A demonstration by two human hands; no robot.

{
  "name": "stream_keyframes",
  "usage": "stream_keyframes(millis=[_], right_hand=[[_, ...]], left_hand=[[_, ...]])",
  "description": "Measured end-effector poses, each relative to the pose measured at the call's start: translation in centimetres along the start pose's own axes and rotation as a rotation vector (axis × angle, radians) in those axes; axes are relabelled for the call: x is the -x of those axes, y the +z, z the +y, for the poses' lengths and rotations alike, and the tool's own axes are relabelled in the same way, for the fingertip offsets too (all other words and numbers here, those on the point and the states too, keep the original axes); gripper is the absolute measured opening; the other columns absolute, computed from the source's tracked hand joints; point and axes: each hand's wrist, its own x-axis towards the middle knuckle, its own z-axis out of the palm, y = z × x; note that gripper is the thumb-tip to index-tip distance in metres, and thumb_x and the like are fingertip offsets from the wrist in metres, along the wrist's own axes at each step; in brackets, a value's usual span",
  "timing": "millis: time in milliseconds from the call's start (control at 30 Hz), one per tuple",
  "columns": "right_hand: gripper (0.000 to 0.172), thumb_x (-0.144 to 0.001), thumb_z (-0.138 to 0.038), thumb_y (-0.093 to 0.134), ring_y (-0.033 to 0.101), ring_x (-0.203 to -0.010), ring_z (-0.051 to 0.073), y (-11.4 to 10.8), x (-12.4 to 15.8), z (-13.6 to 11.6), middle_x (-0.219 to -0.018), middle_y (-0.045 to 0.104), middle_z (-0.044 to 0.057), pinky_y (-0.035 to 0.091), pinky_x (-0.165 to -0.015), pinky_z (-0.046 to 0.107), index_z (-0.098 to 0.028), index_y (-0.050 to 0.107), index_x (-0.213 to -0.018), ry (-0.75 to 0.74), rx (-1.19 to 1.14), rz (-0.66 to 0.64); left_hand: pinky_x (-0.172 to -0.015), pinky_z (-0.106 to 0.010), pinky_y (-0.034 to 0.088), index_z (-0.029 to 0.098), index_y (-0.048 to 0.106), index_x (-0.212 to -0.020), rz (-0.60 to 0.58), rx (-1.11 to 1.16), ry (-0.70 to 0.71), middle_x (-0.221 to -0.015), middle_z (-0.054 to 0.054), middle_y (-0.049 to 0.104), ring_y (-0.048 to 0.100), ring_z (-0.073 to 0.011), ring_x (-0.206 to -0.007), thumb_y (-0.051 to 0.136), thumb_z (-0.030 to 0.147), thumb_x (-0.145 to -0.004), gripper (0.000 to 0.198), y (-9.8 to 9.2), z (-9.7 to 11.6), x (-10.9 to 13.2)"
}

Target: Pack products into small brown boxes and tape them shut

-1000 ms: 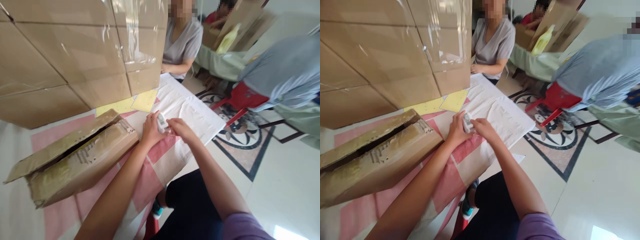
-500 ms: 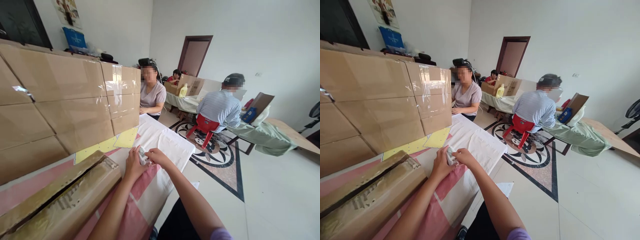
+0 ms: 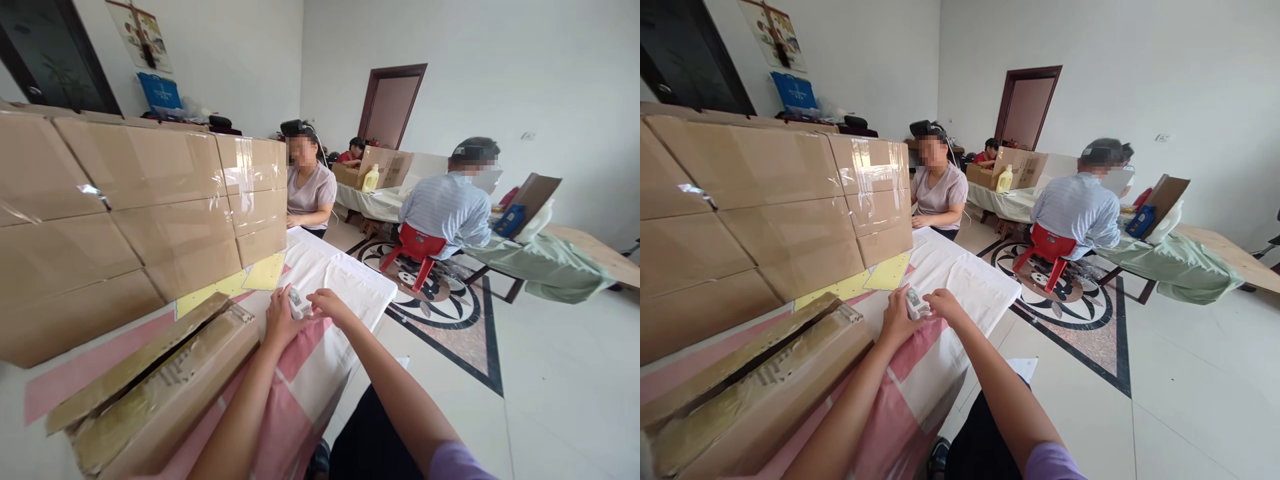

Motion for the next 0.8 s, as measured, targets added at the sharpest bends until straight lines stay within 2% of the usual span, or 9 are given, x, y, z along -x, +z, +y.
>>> stream_keyframes(millis=[100, 333, 500, 700, 800], right_hand=[[0.026, -0.087, -0.028, 0.066, 0.059, -0.062, 0.012, 0.4, -0.3, 0.4, -0.068, 0.053, -0.003, 0.055, -0.058, 0.023, -0.021, 0.045, -0.074, -0.004, 0.058, 0.007], [0.033, -0.076, -0.027, 0.075, 0.053, -0.053, 0.011, 1.0, -0.3, 0.5, -0.056, 0.053, -0.002, 0.037, -0.048, 0.021, -0.020, 0.045, -0.065, -0.021, 0.257, 0.050], [0.032, -0.074, -0.034, 0.079, 0.057, -0.049, 0.015, 0.6, -0.4, 0.9, -0.051, 0.055, 0.000, 0.041, -0.045, 0.025, -0.020, 0.053, -0.064, 0.045, 0.348, -0.004], [0.035, -0.083, -0.042, 0.071, 0.063, -0.050, 0.017, -0.2, 0.1, 1.3, -0.056, 0.066, 0.005, 0.049, -0.047, 0.027, -0.016, 0.061, -0.062, 0.065, 0.367, -0.126], [0.037, -0.085, -0.045, 0.071, 0.063, -0.049, 0.015, 0.0, 0.4, 1.3, -0.059, 0.069, 0.005, 0.049, -0.045, 0.026, -0.016, 0.063, -0.063, 0.073, 0.353, -0.156]], left_hand=[[-0.111, -0.061, 0.041, 0.027, 0.024, -0.155, -0.014, 0.006, -0.004, -0.156, -0.019, 0.032, 0.036, -0.0391, -0.148, 0.078, 0.042, -0.076, 0.097, -0.3, 0.2, 0.1], [-0.111, -0.061, 0.042, 0.026, 0.025, -0.155, -0.037, 0.000, -0.032, -0.157, -0.020, 0.029, 0.037, -0.0390, -0.147, 0.078, 0.037, -0.074, 0.097, -0.6, 0.6, 0.0], [-0.109, -0.060, 0.045, 0.025, 0.026, -0.154, -0.046, -0.015, -0.029, -0.156, -0.020, 0.031, 0.039, -0.0399, -0.146, 0.079, 0.038, -0.072, 0.099, -0.6, 0.6, 0.0], [-0.108, -0.061, 0.046, 0.024, 0.029, -0.153, -0.021, -0.011, 0.000, -0.154, -0.020, 0.034, 0.040, -0.0400, -0.145, 0.076, 0.040, -0.076, 0.092, -0.5, 0.5, 0.0], [-0.108, -0.060, 0.046, 0.023, 0.029, -0.153, -0.012, -0.021, 0.012, -0.153, -0.021, 0.036, 0.040, -0.0401, -0.144, 0.073, 0.040, -0.078, 0.089, -0.5, 0.5, 0.0]])
